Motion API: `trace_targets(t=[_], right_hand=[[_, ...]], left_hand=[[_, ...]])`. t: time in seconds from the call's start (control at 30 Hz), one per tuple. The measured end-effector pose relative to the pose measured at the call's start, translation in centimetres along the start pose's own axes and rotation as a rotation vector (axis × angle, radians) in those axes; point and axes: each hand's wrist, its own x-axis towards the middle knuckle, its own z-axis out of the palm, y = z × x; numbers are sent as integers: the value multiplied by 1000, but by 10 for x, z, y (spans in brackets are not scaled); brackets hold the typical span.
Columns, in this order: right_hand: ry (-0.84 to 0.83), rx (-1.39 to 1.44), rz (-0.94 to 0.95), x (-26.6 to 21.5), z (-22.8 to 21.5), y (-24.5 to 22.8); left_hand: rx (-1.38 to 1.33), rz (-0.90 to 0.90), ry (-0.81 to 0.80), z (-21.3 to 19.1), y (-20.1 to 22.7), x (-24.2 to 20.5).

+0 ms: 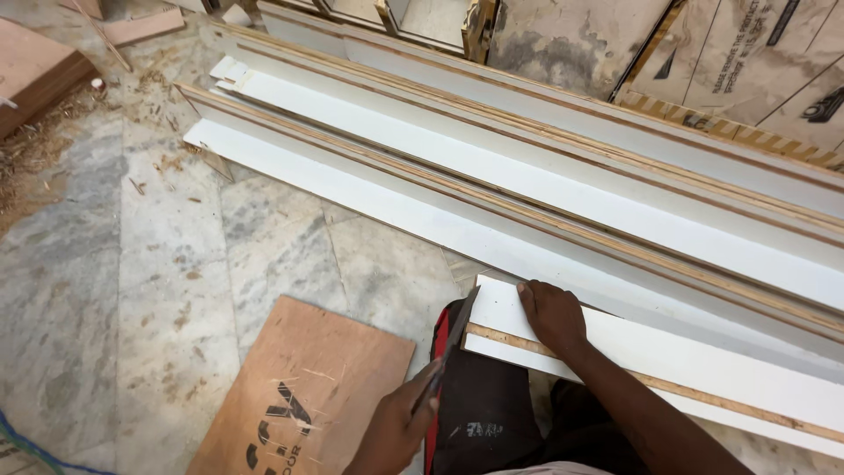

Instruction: The person uses a chisel and hammer to remove a thin strip of material from the edge of a long white wooden plank. They repeatedly strike the chisel to carve out the strip, then remove the chisel and inspect the edge.

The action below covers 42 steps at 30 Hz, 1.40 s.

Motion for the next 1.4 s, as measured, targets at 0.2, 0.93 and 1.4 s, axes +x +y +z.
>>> trace_targets(t=[0.2,0.93,1.4], right_hand=[[41,6,-8,0,-1,1],[44,30,-22,-3,-6,1],[14,21,31,0,0,2]], left_hand=[[66,230,74,5,-10,3],[119,12,14,14,-14,10],[-74,-256,35,30,-19,-13]])
